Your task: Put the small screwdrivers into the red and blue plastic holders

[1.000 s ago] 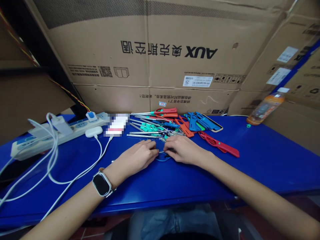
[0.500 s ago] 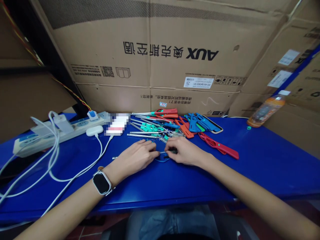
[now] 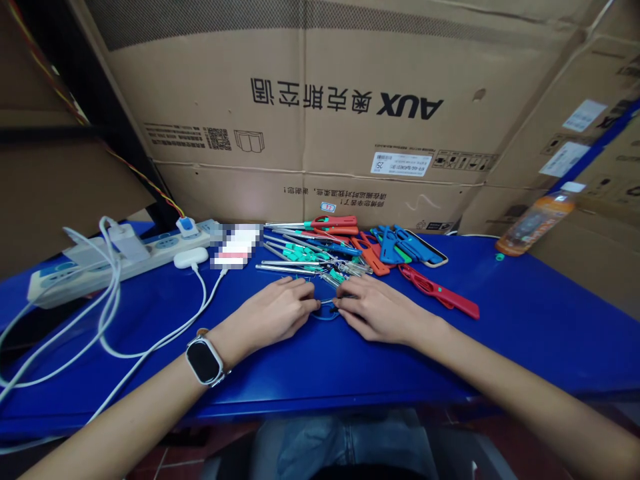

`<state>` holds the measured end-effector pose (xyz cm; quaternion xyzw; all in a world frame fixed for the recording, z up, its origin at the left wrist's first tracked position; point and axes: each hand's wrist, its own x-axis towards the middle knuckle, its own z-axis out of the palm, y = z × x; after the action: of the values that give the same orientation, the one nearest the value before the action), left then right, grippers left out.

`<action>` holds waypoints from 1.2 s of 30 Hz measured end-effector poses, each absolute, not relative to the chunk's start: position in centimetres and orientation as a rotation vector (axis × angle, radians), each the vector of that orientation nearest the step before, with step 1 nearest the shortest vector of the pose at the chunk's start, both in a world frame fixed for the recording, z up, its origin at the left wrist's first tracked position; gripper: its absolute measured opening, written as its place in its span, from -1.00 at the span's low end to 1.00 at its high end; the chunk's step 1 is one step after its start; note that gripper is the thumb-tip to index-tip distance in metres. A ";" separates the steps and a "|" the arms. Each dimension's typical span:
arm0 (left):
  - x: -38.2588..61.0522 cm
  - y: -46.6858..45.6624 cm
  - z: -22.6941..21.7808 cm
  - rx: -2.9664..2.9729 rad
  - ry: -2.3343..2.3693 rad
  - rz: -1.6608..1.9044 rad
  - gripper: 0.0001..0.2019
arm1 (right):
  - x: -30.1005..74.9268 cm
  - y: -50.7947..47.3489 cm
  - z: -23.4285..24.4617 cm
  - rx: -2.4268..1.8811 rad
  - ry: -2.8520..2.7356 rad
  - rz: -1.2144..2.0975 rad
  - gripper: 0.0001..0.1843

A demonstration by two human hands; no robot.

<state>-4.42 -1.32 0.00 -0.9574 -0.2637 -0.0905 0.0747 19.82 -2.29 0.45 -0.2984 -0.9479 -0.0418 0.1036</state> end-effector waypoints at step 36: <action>-1.5 3.2 1.3 -3.336 -1.166 -0.261 -0.84 | 19.4 -2.8 -0.5 -0.981 -2.739 -0.170 -0.72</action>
<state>-1.50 3.20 1.31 -0.9225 -0.3224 -0.0723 -0.1996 19.36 -2.83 -0.47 -0.3345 -0.9338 -0.0580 0.1132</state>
